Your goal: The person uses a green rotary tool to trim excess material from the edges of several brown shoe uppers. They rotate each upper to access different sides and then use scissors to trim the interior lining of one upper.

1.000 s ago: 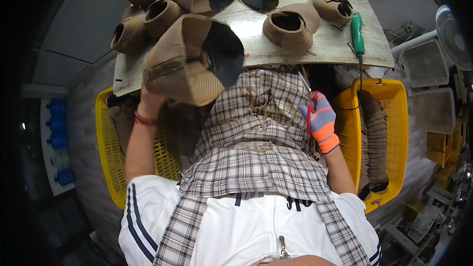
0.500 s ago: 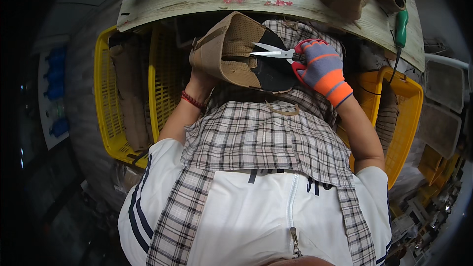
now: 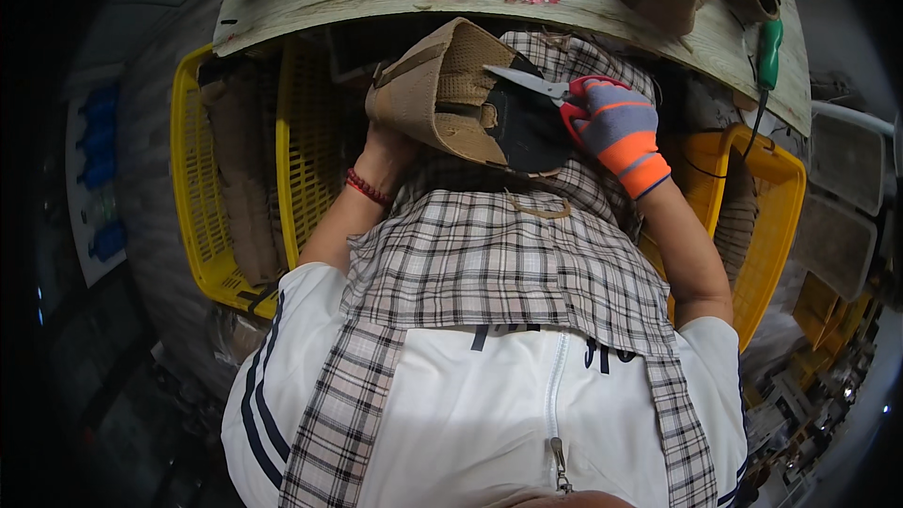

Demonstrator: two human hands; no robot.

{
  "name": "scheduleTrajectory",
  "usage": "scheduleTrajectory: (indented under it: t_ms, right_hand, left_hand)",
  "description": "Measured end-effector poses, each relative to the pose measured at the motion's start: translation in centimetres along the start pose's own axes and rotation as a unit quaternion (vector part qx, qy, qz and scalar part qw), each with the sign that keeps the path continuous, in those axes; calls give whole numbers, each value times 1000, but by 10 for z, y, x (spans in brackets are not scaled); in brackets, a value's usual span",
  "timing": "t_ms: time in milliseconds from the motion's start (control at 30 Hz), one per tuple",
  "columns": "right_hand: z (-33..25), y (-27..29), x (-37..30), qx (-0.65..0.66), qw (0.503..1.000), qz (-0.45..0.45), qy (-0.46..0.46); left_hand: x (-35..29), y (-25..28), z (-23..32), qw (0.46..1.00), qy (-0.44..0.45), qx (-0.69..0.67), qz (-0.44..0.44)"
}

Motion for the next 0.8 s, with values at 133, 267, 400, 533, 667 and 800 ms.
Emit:
scheduleTrajectory:
  t_ms: [133, 267, 400, 533, 667, 800]
  right_hand:
    - [-22, 12, 13, 3, 999, 12, 50]
    - [-41, 2, 32, -44, 996, -27, 70]
    - [-46, -4, 41, -63, 993, -22, 100]
    - [-51, -3, 43, -70, 991, -37, 111]
    - [-44, -2, 37, -65, 992, -28, 107]
    - [-31, -1, 36, -45, 995, -55, 64]
  left_hand:
    - [5, -12, -2, 998, 39, -29, 36]
    - [7, -10, -8, 995, 59, -63, 50]
    - [6, -12, -11, 990, 94, -85, 66]
    - [5, -8, -14, 988, 105, -84, 75]
    - [6, -1, -17, 987, 106, -87, 85]
    - [9, 7, -19, 988, 100, -87, 76]
Point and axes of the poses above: each hand's wrist, its own x-axis towards the middle knuckle, its own y-axis out of the back of the hand, z = x × y, the point moved 8 cm from there along x, towards the middle knuckle, and after that the axes turned 5 degrees about -y, right-handed, at the moved point
